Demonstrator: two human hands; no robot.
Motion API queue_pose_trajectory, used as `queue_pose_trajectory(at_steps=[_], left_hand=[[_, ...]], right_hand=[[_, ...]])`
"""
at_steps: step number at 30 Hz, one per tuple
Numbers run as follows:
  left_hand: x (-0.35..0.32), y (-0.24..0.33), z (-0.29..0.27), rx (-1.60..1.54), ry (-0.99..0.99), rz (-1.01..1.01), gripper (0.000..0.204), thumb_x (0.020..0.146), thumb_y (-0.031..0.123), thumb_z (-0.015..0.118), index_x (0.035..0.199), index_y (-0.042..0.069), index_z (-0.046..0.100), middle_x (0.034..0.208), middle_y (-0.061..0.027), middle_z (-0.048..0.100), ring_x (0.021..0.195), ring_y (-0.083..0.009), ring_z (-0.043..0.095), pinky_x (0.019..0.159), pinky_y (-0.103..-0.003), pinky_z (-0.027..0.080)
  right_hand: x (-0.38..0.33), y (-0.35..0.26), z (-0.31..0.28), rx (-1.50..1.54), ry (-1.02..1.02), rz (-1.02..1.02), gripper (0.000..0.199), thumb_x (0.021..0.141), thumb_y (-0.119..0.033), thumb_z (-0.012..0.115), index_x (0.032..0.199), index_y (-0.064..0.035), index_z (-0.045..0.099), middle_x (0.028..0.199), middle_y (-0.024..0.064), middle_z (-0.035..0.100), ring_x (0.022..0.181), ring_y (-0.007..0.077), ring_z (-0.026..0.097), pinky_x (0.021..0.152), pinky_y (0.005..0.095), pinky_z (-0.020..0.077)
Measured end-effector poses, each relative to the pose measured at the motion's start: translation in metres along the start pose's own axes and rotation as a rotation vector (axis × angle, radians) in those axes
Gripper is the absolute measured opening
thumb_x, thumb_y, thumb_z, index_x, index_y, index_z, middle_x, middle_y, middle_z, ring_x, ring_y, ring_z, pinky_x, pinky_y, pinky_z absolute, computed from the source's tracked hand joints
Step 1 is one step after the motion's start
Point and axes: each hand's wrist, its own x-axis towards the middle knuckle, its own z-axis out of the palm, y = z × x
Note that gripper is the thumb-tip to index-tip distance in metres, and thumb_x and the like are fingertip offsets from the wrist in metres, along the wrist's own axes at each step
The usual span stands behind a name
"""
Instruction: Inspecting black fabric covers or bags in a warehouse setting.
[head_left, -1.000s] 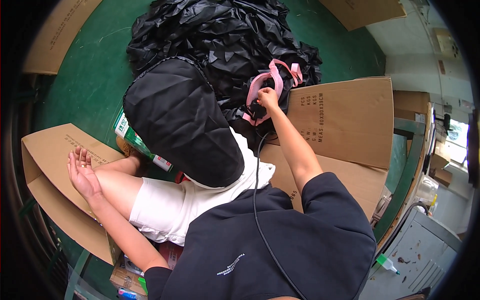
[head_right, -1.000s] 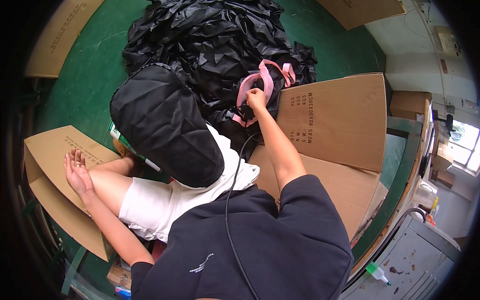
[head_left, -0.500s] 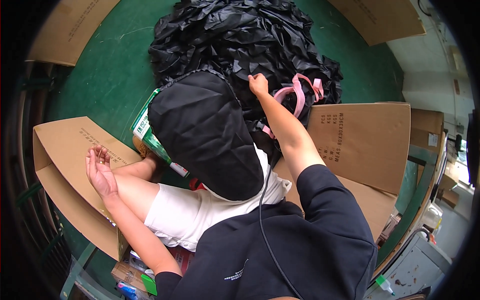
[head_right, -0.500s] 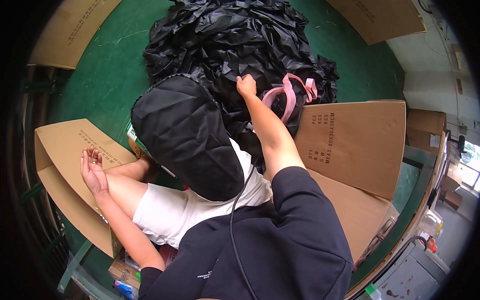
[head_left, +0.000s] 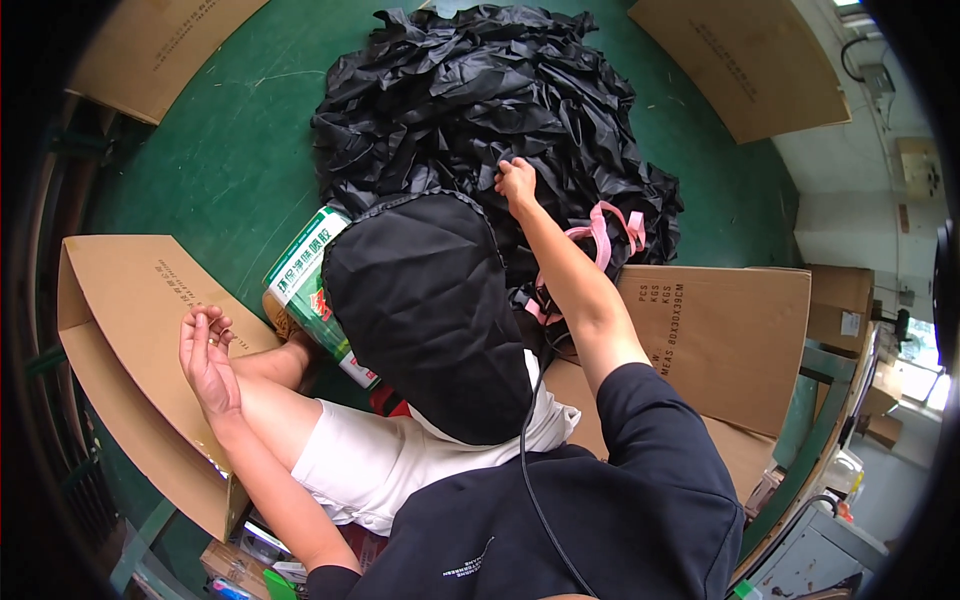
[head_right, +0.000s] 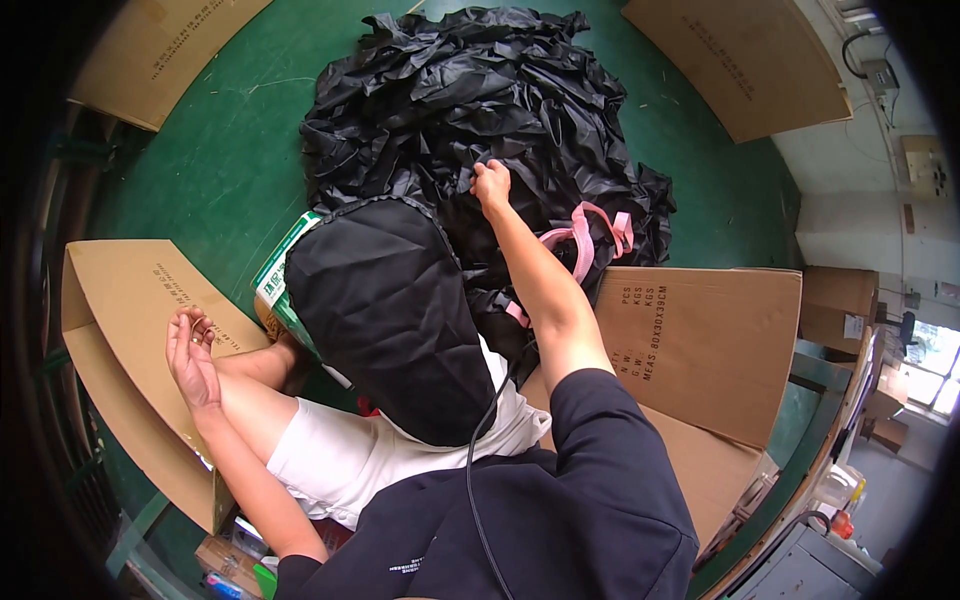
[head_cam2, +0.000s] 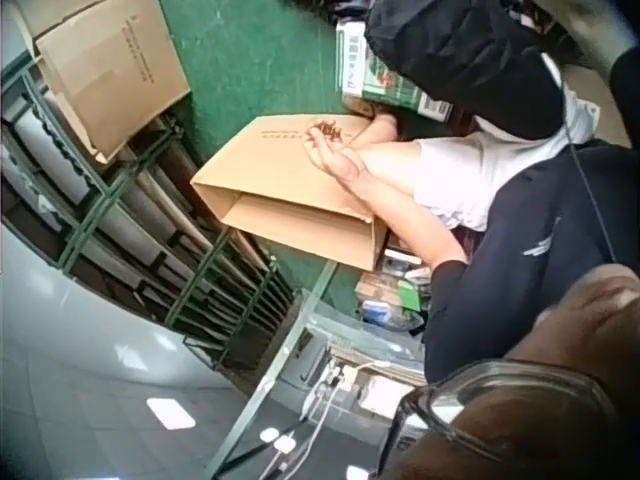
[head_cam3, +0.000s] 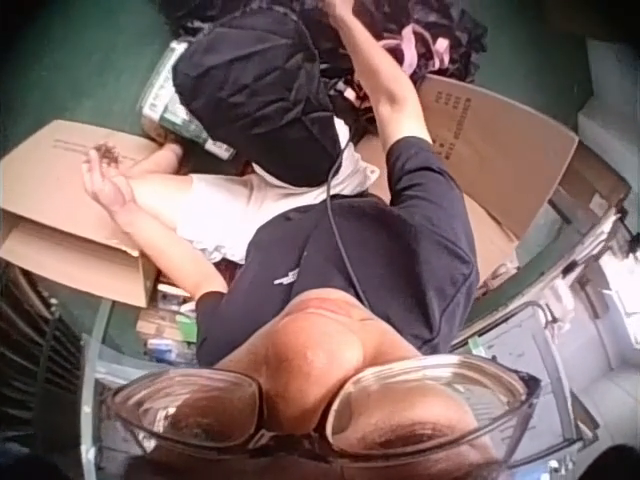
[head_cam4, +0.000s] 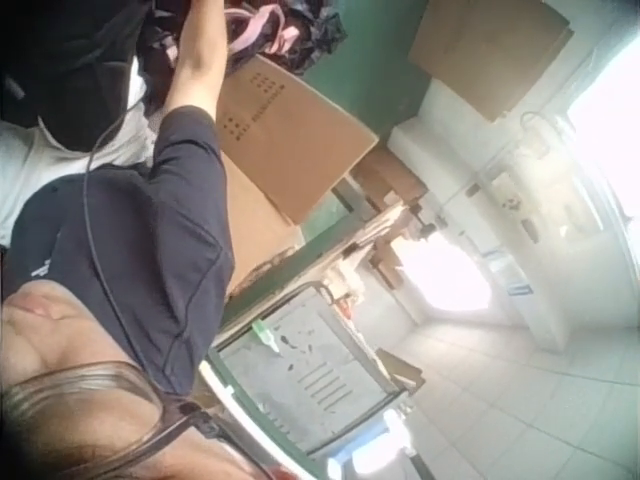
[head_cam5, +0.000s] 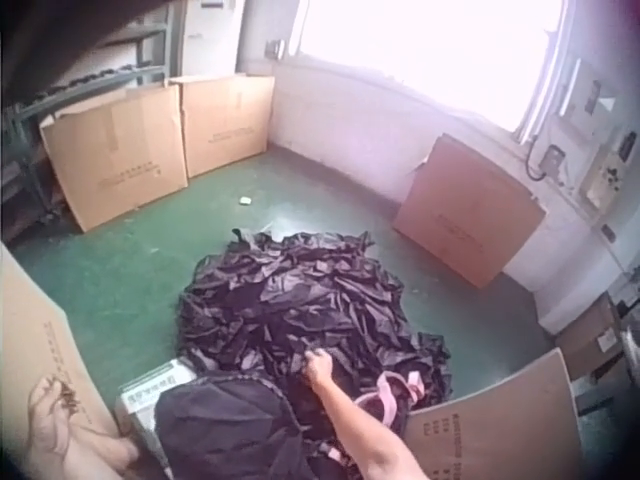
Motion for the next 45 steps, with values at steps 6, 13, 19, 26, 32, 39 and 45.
queue_pose_trajectory(at_steps=[6,13,19,26,32,39,45], left_hand=[[0.001,-0.005,0.024,0.088,-0.082,0.069,0.016,0.097,0.020,0.060,0.105,0.007,0.059,0.096,-0.0018,0.063,0.085,-0.0094,0.058,0.076,-0.023,0.043],[-0.005,-0.021,0.039,0.292,-0.223,0.296,0.011,0.094,0.012,0.064,0.095,0.002,0.061,0.086,0.0011,0.061,0.077,-0.0054,0.054,0.071,-0.021,0.045],[-0.022,-0.008,0.038,0.006,-0.409,0.024,0.047,0.100,0.048,0.049,0.112,0.003,0.060,0.101,-0.0086,0.067,0.088,-0.0161,0.064,0.079,-0.029,0.049],[-0.023,-0.002,0.026,-0.571,-0.538,-0.396,0.062,0.097,0.054,0.049,0.131,0.003,0.049,0.121,-0.0153,0.062,0.107,-0.0223,0.061,0.092,-0.037,0.048],[0.000,-0.019,-0.006,-0.560,-0.207,-0.099,0.026,0.093,0.017,0.062,0.115,0.006,0.056,0.095,-0.0050,0.066,0.080,-0.0132,0.065,0.073,-0.031,0.051],[0.045,0.019,0.001,-0.401,-0.268,0.076,0.039,0.088,0.018,0.060,0.122,-0.001,0.057,0.109,-0.0093,0.065,0.097,-0.0176,0.063,0.089,-0.033,0.048],[0.110,-0.006,0.036,-0.068,-0.423,0.492,0.037,0.077,0.007,0.052,0.111,0.000,0.063,0.102,-0.0071,0.067,0.092,-0.0166,0.061,0.082,-0.028,0.048]], right_hand=[[-0.047,-0.145,-0.014,0.098,-0.277,-0.406,0.012,0.085,-0.008,0.056,0.074,-0.0066,0.060,0.064,0.0016,0.060,0.054,0.0087,0.055,0.051,0.0234,0.0407],[-0.178,-0.288,0.005,0.383,-0.748,-0.537,0.029,0.078,0.000,0.050,0.102,0.0070,0.066,0.099,0.0078,0.066,0.086,0.0137,0.063,0.081,0.0261,0.0496],[-0.309,-0.311,0.051,0.416,-1.350,-0.431,0.053,0.074,-0.008,0.052,0.120,0.0176,0.056,0.133,0.0264,0.053,0.120,0.0302,0.057,0.106,0.0386,0.0427],[-0.380,-0.248,0.125,0.115,-1.782,-0.378,0.022,0.077,-0.011,0.058,0.062,0.0004,0.046,0.136,0.0363,0.046,0.130,0.0434,0.046,0.111,0.0507,0.0322],[-0.375,-0.239,0.167,0.035,-1.673,-0.245,0.017,0.077,-0.013,0.054,0.073,0.0036,0.056,0.124,0.0317,0.056,0.113,0.0380,0.060,0.099,0.0437,0.0471],[-0.351,-0.255,0.213,0.426,-1.248,0.198,0.023,0.087,-0.017,0.055,0.103,-0.0014,0.060,0.109,0.0153,0.066,0.097,0.0256,0.065,0.088,0.0376,0.0536],[-0.268,-0.227,0.235,0.677,-1.477,0.246,0.054,0.098,-0.019,0.040,0.141,0.0123,0.036,0.139,0.0232,0.050,0.125,0.0310,0.053,0.110,0.0417,0.0389]])
